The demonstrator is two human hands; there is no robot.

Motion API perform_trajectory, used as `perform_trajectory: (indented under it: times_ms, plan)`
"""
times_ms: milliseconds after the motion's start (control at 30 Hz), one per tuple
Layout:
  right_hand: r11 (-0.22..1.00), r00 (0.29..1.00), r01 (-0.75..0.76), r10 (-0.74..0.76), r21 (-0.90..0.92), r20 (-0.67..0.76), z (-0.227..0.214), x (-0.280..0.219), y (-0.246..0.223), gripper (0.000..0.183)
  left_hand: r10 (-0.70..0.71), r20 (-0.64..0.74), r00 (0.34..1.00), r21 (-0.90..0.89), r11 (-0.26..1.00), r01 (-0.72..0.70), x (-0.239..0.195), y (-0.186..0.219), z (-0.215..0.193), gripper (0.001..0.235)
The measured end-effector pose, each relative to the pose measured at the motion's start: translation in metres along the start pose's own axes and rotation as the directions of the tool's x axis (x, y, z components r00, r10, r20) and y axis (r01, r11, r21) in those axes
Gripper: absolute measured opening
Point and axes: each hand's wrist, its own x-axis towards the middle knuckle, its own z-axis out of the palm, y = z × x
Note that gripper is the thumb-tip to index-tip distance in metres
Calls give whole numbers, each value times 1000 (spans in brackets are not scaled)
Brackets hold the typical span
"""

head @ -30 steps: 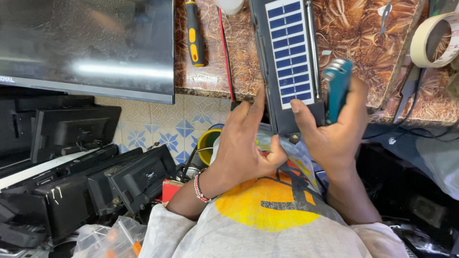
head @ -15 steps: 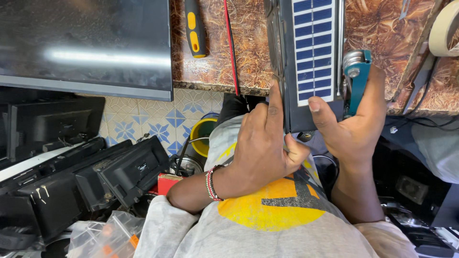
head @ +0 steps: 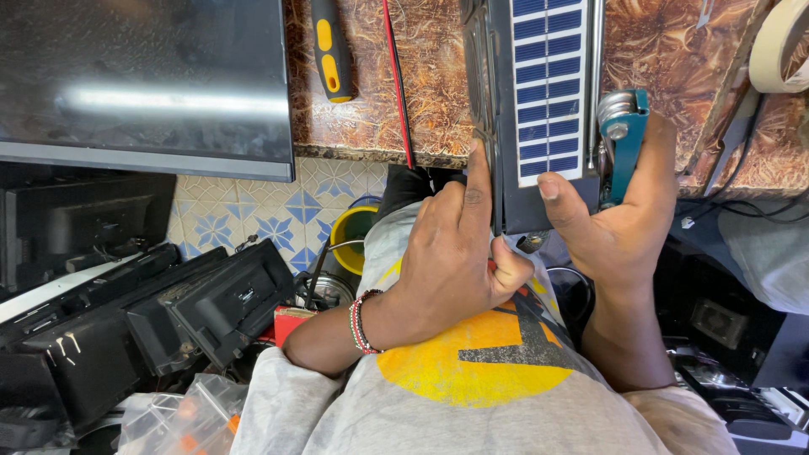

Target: The person uses a blue utility knife to carefully pry open the casing of a black portable solar speaker. They work along the seams to separate the front grille from the main body, then flip the device to inspect the back panel and the solar cells before continuing to work on the front.

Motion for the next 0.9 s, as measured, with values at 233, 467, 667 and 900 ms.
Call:
perform_trajectory:
  times_ms: [233, 467, 667, 900]
  plan:
    - [992, 1000, -19, 16, 128, 20, 2, 1, -8, 54, 24, 151, 988, -207, 978, 8, -7, -9, -8, 80]
    - [999, 1000, -17, 17, -34, -11, 3, -3, 1, 62, -67, 117, 991, 152, 987, 49, -2, 20, -2, 97]
    - [995, 996, -80, 78, -63, -37, 1, -5, 7, 57, -90, 116, 989, 284, 957, 54, -1, 27, 6, 98]
    - [995, 995, -62, 55, -84, -79, 4, -8, 7, 61, -76, 74, 994, 178, 982, 61, -4, 23, 10, 98]
